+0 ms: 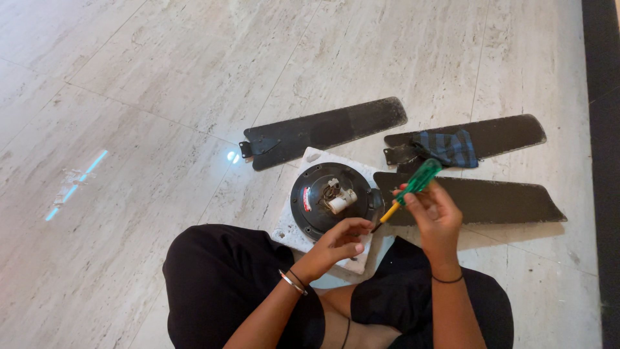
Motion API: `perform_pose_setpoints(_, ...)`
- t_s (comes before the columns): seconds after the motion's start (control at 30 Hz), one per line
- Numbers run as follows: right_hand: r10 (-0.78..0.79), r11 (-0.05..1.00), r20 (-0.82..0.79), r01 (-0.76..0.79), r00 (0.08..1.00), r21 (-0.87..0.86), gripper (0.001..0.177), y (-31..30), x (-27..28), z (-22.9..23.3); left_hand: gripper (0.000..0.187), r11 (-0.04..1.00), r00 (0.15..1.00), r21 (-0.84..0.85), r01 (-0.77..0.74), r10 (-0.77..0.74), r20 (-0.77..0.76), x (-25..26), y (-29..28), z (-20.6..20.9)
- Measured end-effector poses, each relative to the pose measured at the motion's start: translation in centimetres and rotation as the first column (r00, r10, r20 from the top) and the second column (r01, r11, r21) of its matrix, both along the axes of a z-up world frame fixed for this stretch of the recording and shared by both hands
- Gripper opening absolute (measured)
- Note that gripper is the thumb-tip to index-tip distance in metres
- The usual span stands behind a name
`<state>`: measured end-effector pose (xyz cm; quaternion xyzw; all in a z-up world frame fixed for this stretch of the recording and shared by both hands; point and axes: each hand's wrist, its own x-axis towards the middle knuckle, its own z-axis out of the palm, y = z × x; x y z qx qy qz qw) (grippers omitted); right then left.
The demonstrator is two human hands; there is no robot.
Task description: The person sits on the floor and assembles an electric fan. They use a screwdriver to attach fan blades to the motor housing, then wipe one blade with a cloth before securing it.
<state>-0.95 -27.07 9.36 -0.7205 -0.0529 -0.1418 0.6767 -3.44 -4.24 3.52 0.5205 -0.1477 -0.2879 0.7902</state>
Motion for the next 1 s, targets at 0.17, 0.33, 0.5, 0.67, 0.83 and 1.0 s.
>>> perform_pose_setpoints(0.17, -0.158, 0.983, 0.11, 0.146, 0.981, 0.107, 0.033, -0.8, 2.2, 1.5, 0.051, 0.991, 0.974, 0.117, 0.065, -0.088, 0.211, 0.1, -1.2, -1.7)
perform_pose_setpoints(0.33, -0.136, 0.986, 0.147, 0.12, 0.98, 0.112, 0.047, -0.7, 5.2, 1.8, 0.049, 0.986, 0.978, 0.136, 0.093, -0.116, 0.173, 0.2, -1.5, -2.6)
perform_pose_setpoints(0.5, -0.043, 0.996, 0.215, 0.026, 0.976, 0.081, 0.049, 0.2, 6.7, -0.6, 0.05, 0.988, 0.988, 0.113, 0.11, -0.121, 0.095, 0.7, -1.6, -3.0)
perform_pose_setpoints(0.67, -0.02, 0.989, 0.11, 0.004, 0.994, 0.147, 0.049, 0.4, 6.7, -2.6, 0.051, 0.987, 0.99, 0.109, 0.118, -0.124, 0.059, 1.1, -1.6, -3.6)
perform_pose_setpoints(0.83, -0.044, 0.994, 0.181, 0.061, 0.982, -0.093, 0.044, 0.9, 6.6, -3.5, 0.053, 0.988, 0.989, 0.091, 0.128, -0.134, 0.06, 1.6, -1.7, -3.8)
perform_pose_setpoints(1.0, -0.066, 0.987, 0.217, 0.096, 0.974, -0.129, 0.039, 1.1, 6.4, -3.9, 0.053, 0.986, 0.99, 0.096, 0.139, -0.142, 0.02, 1.4, -1.5, -3.7)
